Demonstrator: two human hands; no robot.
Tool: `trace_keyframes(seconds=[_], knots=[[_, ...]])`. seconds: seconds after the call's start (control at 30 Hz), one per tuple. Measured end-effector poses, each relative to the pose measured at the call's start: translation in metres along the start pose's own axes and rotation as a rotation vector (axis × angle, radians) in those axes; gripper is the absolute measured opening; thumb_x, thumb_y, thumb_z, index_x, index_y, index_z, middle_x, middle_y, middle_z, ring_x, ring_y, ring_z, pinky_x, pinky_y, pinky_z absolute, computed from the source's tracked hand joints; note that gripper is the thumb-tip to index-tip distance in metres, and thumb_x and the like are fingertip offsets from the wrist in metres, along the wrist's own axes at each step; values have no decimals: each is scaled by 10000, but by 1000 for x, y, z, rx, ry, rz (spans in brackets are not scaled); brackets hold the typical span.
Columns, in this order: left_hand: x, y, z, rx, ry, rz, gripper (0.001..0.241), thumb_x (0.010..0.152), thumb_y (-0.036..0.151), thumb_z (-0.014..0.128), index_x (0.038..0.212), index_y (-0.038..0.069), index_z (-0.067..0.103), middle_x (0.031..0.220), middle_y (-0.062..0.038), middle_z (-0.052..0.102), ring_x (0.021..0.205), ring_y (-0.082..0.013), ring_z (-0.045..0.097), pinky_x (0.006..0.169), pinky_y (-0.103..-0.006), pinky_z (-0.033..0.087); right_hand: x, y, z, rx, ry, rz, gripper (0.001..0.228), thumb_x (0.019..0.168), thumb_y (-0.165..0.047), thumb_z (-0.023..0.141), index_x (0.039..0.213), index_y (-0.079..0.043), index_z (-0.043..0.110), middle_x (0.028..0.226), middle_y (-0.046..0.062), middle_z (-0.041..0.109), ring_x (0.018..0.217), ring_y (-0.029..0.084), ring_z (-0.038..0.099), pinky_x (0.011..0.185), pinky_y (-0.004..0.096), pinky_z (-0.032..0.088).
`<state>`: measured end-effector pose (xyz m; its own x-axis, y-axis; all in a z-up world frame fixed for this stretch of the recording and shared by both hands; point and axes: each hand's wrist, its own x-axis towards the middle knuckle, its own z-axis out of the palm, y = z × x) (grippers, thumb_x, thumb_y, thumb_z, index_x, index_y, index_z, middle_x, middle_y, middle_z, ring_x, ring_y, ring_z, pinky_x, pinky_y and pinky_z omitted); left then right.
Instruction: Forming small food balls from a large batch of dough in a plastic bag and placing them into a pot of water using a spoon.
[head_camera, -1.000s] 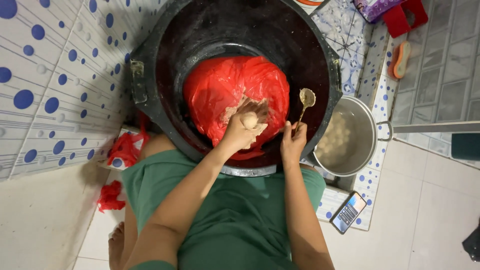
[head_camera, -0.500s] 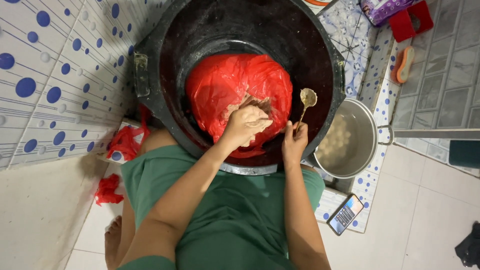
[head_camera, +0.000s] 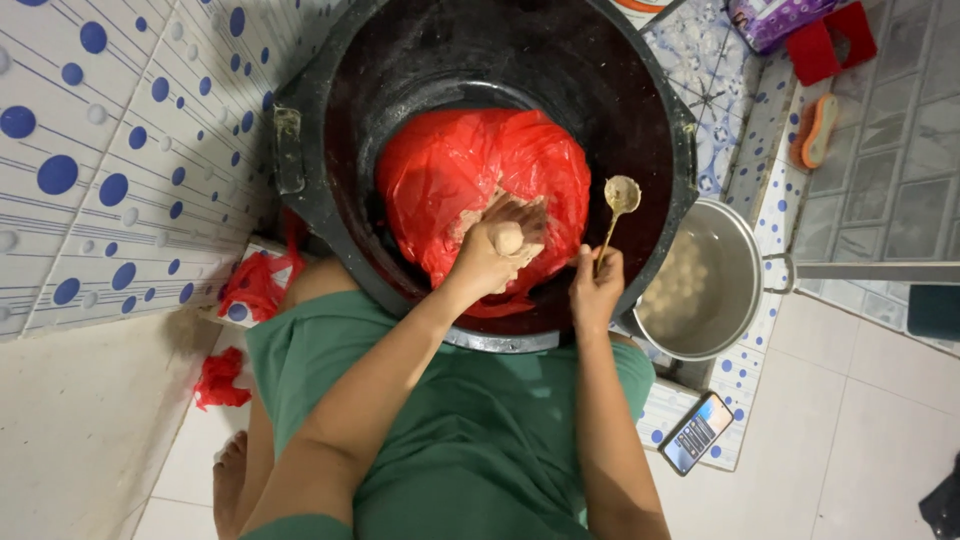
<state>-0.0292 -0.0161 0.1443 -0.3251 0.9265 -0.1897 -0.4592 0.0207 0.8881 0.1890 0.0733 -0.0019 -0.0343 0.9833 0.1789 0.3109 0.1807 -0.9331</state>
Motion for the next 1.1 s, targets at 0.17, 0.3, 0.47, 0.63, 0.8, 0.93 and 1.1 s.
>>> trace_keyframes(seconds=[0.17,0.3,0.47,0.63,0.8,0.93,1.1], knots=[[2,-16,-9,28,-17,-44,206,861,126,764,732,25,637,550,-102,598,345,-119,491,264,-229,385,-13,-71,-9,140,-63,175,167,1103,-150,510,1042,-22,599,775,158,638,369,136,474,303,243,373],[14,-36,-15,62,-52,-72,237,893,232,814,835,51,672,614,-115,644,372,-92,491,267,-211,366,-21,-108,-32,-25,-187,148,220,1099,-105,502,1077,16,684,776,155,602,416,183,551,330,276,426],[30,-84,-18,-73,-108,94,350,740,46,905,1003,-19,684,793,-172,732,632,-173,693,527,-248,577,-41,-169,-45,-425,-238,-129,169,1047,-54,614,1135,-10,751,662,98,657,473,179,589,422,284,449],[33,-91,-19,-77,-120,109,365,683,20,935,936,-32,678,789,-164,726,675,-198,720,594,-276,632,-53,-195,-44,-713,-201,-463,205,997,-59,675,1174,-88,775,667,56,701,616,248,695,551,350,546],[34,-101,-22,46,-112,81,257,695,31,910,800,18,676,551,-113,679,375,-144,611,288,-222,508,-56,-202,-41,-918,-163,-624,223,1011,-91,674,1203,-152,769,720,5,686,598,188,678,533,314,557],[29,-73,-8,-338,-48,-282,231,752,51,751,588,53,589,446,-141,595,332,-158,550,275,-214,453,-55,-207,-36,-942,-168,-662,216,997,-113,686,1182,-185,770,692,-20,673,583,180,679,557,285,559],[43,-115,-23,-29,-54,-166,154,808,21,781,729,-10,653,549,-179,638,339,-237,555,195,-342,415,-54,-199,-27,-1027,-186,-714,213,977,-136,683,1162,-210,759,681,-28,642,556,169,663,538,299,559]])
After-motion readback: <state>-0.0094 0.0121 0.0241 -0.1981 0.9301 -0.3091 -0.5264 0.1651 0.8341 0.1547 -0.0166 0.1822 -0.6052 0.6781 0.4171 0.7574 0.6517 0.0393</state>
